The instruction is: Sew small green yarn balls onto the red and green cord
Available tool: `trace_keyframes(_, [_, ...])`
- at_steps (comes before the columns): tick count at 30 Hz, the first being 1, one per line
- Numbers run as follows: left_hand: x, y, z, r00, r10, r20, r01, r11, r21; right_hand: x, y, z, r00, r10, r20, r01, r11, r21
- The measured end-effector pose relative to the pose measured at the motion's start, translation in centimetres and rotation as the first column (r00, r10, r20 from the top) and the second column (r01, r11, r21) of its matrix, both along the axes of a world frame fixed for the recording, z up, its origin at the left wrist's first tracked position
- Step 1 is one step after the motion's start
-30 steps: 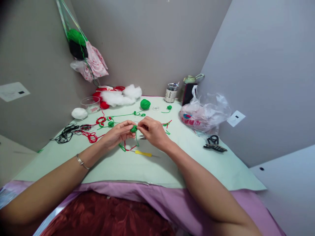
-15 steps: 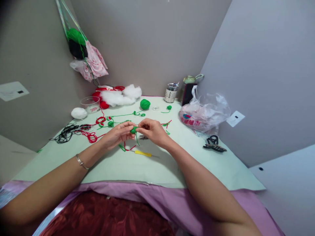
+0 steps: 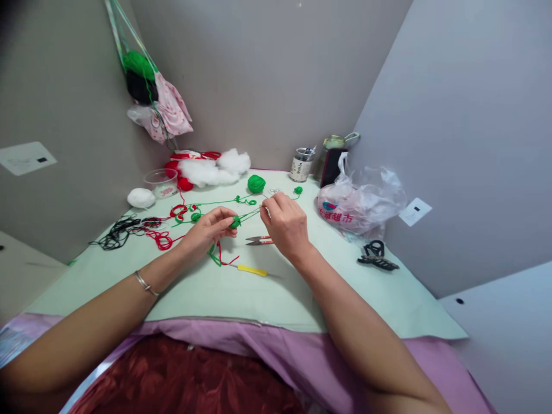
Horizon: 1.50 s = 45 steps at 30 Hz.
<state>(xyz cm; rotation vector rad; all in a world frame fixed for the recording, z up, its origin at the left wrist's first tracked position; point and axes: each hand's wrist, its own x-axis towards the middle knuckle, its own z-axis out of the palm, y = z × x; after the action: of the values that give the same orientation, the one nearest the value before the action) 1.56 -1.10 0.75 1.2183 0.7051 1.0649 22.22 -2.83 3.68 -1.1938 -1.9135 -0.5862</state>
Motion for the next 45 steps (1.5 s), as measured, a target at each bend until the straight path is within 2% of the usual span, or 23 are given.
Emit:
trace_keyframes(3, [-0.2, 0.3, -0.2, 0.994, 0.088, 0.066, -0.090, 0.996, 0.022, -0.1, -0.5, 0.2, 0.996, 0.059, -0.072, -0.058, 0.998, 0.016])
trace_keyframes(6, [-0.5, 0.6, -0.4, 0.984, 0.134, 0.121, -0.133, 0.991, -0.011, -0.4, -1.0, 0.2, 0.964, 0.248, -0.094, -0.253, 0.966, -0.051])
trace_keyframes(8, [-0.6, 0.8, -0.4, 0.978, 0.137, 0.156, -0.130, 0.990, -0.054, -0.7, -1.3, 0.2, 0.898, 0.422, -0.125, -0.437, 0.885, -0.159])
trace_keyframes(10, [-0.7, 1.0, -0.3, 0.972, 0.136, 0.192, -0.120, 0.989, -0.091, -1.0, -1.7, 0.4, 0.820, 0.527, -0.222, -0.571, 0.771, -0.282])
trace_keyframes(13, [-0.7, 0.9, 0.1, 0.967, 0.157, 0.199, -0.133, 0.983, -0.126, -1.2, -1.9, 0.8, 0.753, 0.486, -0.443, -0.652, 0.645, -0.399])
trace_keyframes(16, [-0.7, 0.7, 0.2, 0.977, 0.168, 0.128, -0.156, 0.983, -0.102, -0.9, -1.7, 1.4, 0.640, 0.363, -0.678, -0.720, 0.591, -0.364])
trace_keyframes(19, [-0.8, 0.6, -0.1, 0.988, 0.151, 0.016, -0.151, 0.989, -0.004, -0.2, -1.0, 1.8, 0.507, 0.286, -0.813, -0.764, 0.587, -0.270])
trace_keyframes(22, [-0.8, 0.6, -0.5, 0.988, 0.122, -0.093, -0.110, 0.986, 0.122, 0.4, -0.5, 2.0, 0.418, 0.230, -0.879, -0.776, 0.594, -0.213])
trace_keyframes(26, [-0.6, 0.5, -0.5, 0.990, 0.080, -0.119, -0.060, 0.984, 0.167, 0.9, -0.1, 2.0, 0.364, 0.193, -0.911, -0.762, 0.624, -0.172])
trace_keyframes(31, [-0.4, 0.4, -0.4, 0.986, 0.093, -0.136, -0.072, 0.986, 0.151, 1.6, 0.1, 2.7, 0.320, 0.182, -0.930, -0.677, 0.731, -0.090])
trace_keyframes(34, [-0.4, 0.5, -0.6, 0.983, 0.097, -0.156, -0.072, 0.985, 0.158, 1.6, 0.1, 2.8, 0.339, 0.185, -0.922, -0.640, 0.764, -0.082])
trace_keyframes(38, [-0.6, 0.6, -0.8, 0.981, 0.101, -0.165, -0.068, 0.979, 0.194, 0.6, -0.4, 2.0, 0.515, 0.195, -0.835, -0.617, 0.761, -0.203])
trace_keyframes(42, [-0.6, 0.4, -0.5, 0.986, 0.078, -0.145, -0.046, 0.977, 0.210, -0.7, -1.0, 0.9, 0.660, 0.301, -0.688, -0.616, 0.742, -0.267])
trace_keyframes(45, [-0.5, 0.1, -0.2, 0.995, 0.031, -0.099, -0.014, 0.986, 0.166, -1.2, -1.3, 0.5, 0.744, 0.342, -0.575, -0.569, 0.775, -0.275])
